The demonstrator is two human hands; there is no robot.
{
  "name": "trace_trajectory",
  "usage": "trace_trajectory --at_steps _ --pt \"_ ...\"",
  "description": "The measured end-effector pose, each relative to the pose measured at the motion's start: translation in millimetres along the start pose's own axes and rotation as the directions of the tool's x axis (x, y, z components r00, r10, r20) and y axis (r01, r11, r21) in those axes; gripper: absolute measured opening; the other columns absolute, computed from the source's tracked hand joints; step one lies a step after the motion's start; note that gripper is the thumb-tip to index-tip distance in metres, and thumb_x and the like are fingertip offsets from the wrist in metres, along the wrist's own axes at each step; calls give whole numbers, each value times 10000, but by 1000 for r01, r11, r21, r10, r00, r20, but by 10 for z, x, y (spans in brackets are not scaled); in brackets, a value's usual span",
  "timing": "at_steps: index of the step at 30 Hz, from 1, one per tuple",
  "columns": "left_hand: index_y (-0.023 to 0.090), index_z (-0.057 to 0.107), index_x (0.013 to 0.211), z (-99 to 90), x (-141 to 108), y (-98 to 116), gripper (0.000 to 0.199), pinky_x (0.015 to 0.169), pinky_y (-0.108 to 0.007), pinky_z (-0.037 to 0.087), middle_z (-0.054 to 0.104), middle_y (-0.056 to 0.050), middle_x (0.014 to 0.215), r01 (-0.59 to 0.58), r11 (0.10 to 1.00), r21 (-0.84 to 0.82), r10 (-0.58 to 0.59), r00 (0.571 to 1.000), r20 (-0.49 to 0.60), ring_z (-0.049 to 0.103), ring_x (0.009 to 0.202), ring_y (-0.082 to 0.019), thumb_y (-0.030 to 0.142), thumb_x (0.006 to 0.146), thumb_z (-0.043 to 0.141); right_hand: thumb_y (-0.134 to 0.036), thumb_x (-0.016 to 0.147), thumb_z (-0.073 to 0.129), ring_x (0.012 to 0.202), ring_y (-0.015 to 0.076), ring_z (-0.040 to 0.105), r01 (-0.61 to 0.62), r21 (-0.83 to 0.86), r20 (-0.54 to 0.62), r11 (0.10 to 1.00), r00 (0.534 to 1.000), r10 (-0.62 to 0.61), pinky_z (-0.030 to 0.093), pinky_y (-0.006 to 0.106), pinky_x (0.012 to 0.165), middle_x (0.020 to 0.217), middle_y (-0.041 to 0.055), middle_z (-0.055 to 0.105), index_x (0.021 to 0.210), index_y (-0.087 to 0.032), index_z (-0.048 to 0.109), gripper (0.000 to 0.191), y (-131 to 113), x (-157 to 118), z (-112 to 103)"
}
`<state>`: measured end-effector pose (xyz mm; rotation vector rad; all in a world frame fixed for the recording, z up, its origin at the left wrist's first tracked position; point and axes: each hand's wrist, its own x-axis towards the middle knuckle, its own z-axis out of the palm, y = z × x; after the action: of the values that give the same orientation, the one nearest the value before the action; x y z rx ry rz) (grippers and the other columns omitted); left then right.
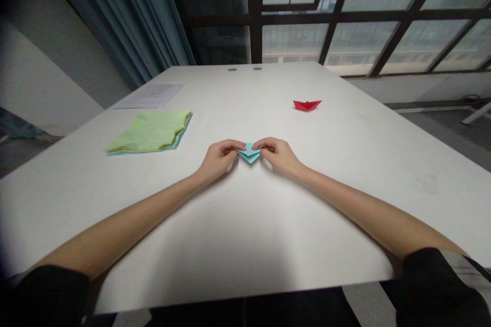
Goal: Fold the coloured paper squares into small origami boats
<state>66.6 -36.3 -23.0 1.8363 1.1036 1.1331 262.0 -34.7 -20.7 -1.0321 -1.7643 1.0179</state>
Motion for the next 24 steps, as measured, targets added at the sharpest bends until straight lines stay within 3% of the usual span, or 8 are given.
trace_trajectory --at_steps 5,8,11,15,18,24 --pt "157 690 811 -5 -1 -2 194 786 -276 486 704 -52 894 -22 991 132 16 999 45 643 828 -158 128 740 513 -218 748 557 781 161 623 36 -236 47 971 999 -26 478 301 750 884 48 687 860 -184 672 164 1 -24 14" --pt "175 694 833 -11 -13 3 155 734 -268 487 702 -37 884 -103 958 266 76 991 111 633 790 -155 188 746 566 -183 754 546 751 152 604 137 -411 109 902 989 -101 467 287 711 885 37 683 874 -196 677 178 -23 -41 14" --pt "189 696 855 -18 -27 2 161 789 -282 472 695 -32 923 -203 904 378 139 972 189 625 833 -160 194 755 570 -186 764 548 782 169 593 212 -521 152 827 976 -154 454 308 749 856 42 681 888 -190 678 180 -32 -40 5" --pt "195 704 876 -31 -34 -9 180 879 -330 439 678 -53 1000 -286 805 520 174 951 254 599 947 -200 201 762 564 -207 786 550 787 183 588 292 -592 219 752 955 -198 424 343 820 771 35 676 892 -182 679 169 -23 -24 -16" --pt "205 711 895 -46 -29 -6 201 895 -364 427 672 -59 1021 -291 744 601 157 951 266 578 976 -224 235 775 553 -217 804 539 876 203 586 338 -610 267 717 939 -216 398 362 871 880 52 688 902 -181 682 178 -8 -16 -32" --pt "214 706 921 -58 -29 26 229 887 -371 418 669 -53 1016 -280 717 638 127 953 276 553 990 -233 266 787 528 -289 836 511 959 225 557 315 -644 270 698 946 -178 386 379 888 974 68 663 921 -194 677 209 32 -20 -43"
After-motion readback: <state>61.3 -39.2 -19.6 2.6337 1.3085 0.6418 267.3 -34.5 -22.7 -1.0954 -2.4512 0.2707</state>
